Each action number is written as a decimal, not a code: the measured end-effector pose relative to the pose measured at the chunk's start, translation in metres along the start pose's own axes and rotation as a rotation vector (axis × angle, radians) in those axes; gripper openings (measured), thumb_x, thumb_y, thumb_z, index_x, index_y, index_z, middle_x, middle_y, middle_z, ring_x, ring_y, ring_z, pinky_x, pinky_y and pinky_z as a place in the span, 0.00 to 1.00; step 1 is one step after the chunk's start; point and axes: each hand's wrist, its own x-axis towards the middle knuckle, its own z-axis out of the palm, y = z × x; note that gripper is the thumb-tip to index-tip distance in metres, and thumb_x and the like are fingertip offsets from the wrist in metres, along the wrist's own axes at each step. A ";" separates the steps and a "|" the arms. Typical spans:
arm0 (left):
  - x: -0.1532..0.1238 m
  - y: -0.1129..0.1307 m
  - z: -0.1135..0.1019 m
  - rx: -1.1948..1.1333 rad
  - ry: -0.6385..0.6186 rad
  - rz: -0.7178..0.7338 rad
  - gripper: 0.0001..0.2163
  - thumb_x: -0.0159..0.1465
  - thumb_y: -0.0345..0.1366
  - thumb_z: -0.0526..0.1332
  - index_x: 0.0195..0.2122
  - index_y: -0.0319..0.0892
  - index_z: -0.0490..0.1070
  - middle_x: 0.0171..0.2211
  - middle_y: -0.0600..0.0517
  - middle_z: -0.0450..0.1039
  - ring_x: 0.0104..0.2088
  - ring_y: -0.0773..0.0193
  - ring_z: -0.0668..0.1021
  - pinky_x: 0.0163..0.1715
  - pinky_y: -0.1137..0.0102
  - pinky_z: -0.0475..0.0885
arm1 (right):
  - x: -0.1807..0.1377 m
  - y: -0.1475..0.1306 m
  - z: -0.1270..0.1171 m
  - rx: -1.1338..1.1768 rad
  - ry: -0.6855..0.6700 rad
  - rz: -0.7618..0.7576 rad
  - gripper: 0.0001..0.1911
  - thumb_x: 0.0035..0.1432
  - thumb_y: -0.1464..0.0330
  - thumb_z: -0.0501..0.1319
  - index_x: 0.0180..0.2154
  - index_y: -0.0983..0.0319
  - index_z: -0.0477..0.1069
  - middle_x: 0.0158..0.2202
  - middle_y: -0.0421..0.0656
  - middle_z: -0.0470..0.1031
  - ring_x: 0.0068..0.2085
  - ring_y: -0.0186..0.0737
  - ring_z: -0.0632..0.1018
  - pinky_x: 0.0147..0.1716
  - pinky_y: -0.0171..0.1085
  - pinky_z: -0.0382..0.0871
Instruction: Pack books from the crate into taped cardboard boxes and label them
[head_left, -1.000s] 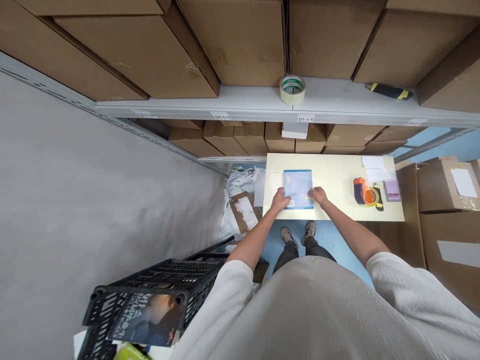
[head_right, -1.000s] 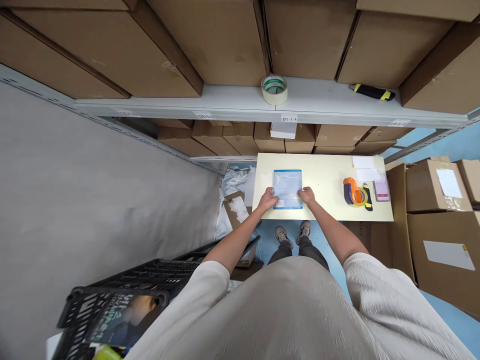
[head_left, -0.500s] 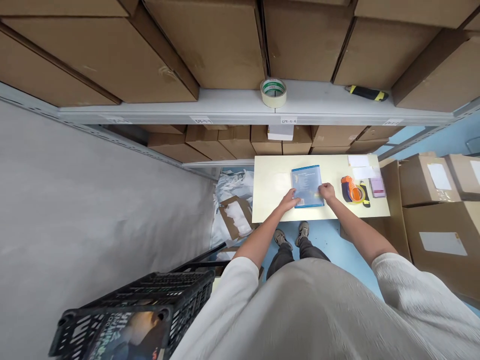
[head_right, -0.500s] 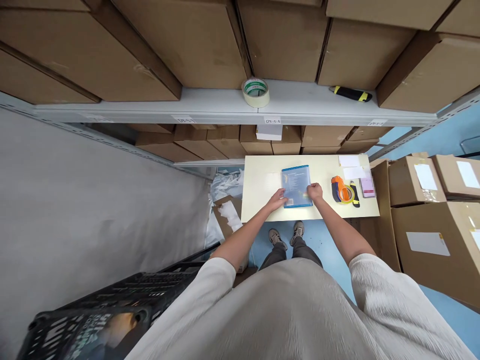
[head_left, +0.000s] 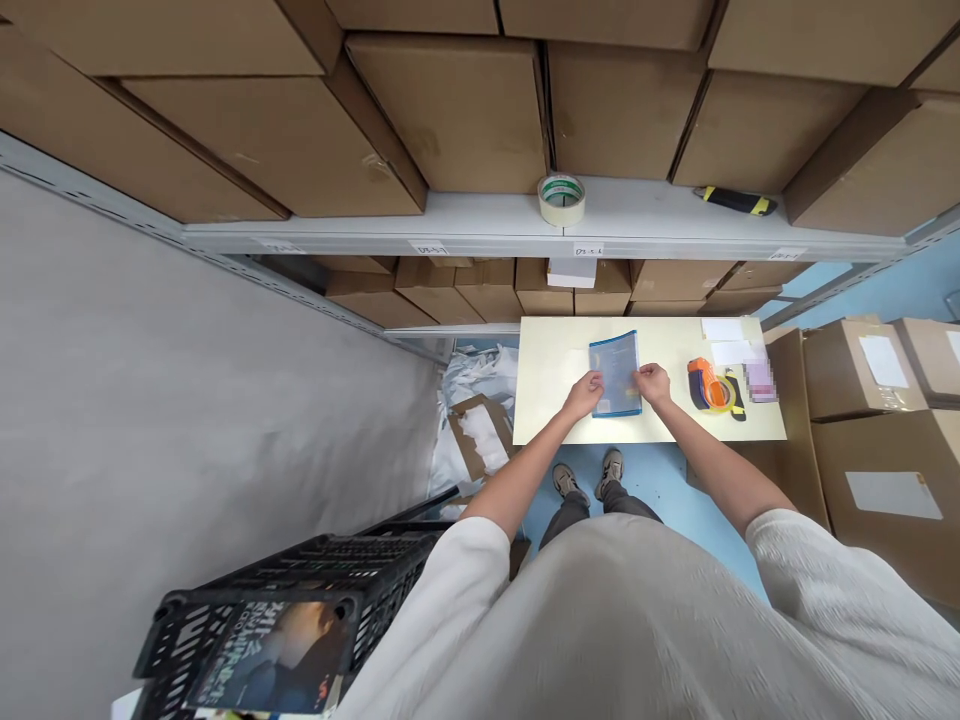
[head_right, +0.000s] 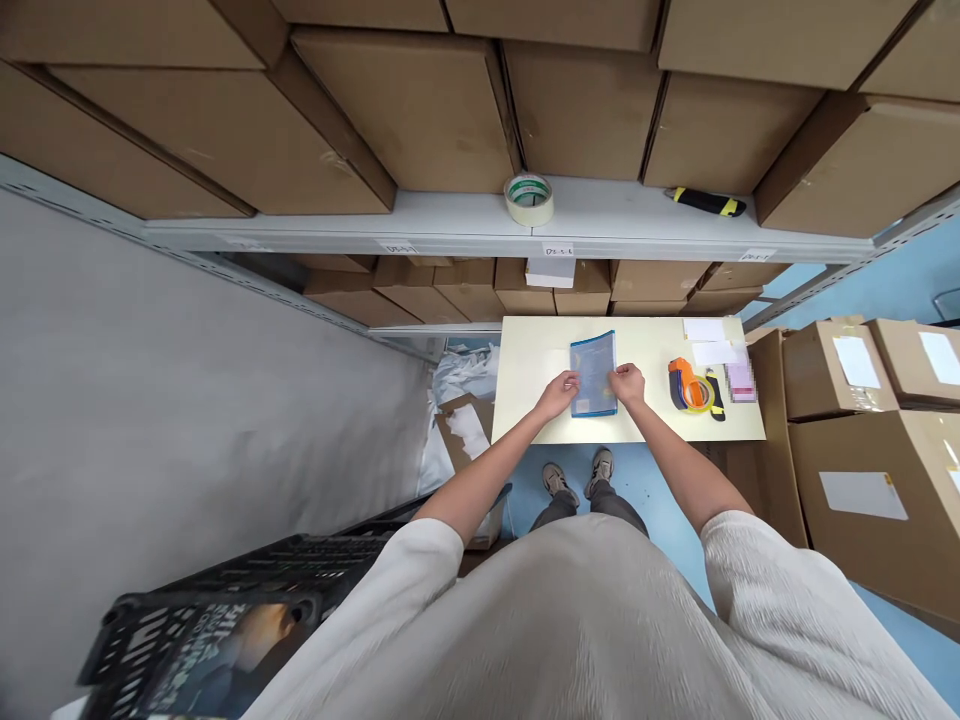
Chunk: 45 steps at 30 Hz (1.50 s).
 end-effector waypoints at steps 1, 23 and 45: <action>-0.001 0.002 0.002 -0.028 0.002 0.003 0.18 0.66 0.26 0.64 0.56 0.41 0.78 0.51 0.45 0.84 0.50 0.58 0.85 0.60 0.61 0.78 | -0.003 -0.003 0.000 0.000 0.000 -0.020 0.07 0.50 0.64 0.66 0.33 0.56 0.73 0.35 0.41 0.81 0.40 0.47 0.81 0.45 0.41 0.73; -0.021 -0.033 -0.086 0.183 0.292 -0.171 0.16 0.61 0.23 0.64 0.49 0.43 0.77 0.50 0.47 0.85 0.52 0.58 0.85 0.55 0.69 0.77 | -0.060 -0.039 0.077 0.306 -0.426 -0.033 0.10 0.60 0.59 0.65 0.40 0.57 0.74 0.44 0.43 0.82 0.43 0.42 0.83 0.42 0.39 0.75; -0.041 -0.086 -0.099 0.671 0.002 -0.105 0.28 0.68 0.32 0.62 0.71 0.45 0.68 0.76 0.40 0.59 0.72 0.41 0.69 0.72 0.53 0.65 | -0.042 0.006 0.109 -0.120 -0.318 -0.002 0.20 0.56 0.68 0.65 0.51 0.60 0.80 0.53 0.49 0.84 0.56 0.49 0.83 0.60 0.43 0.74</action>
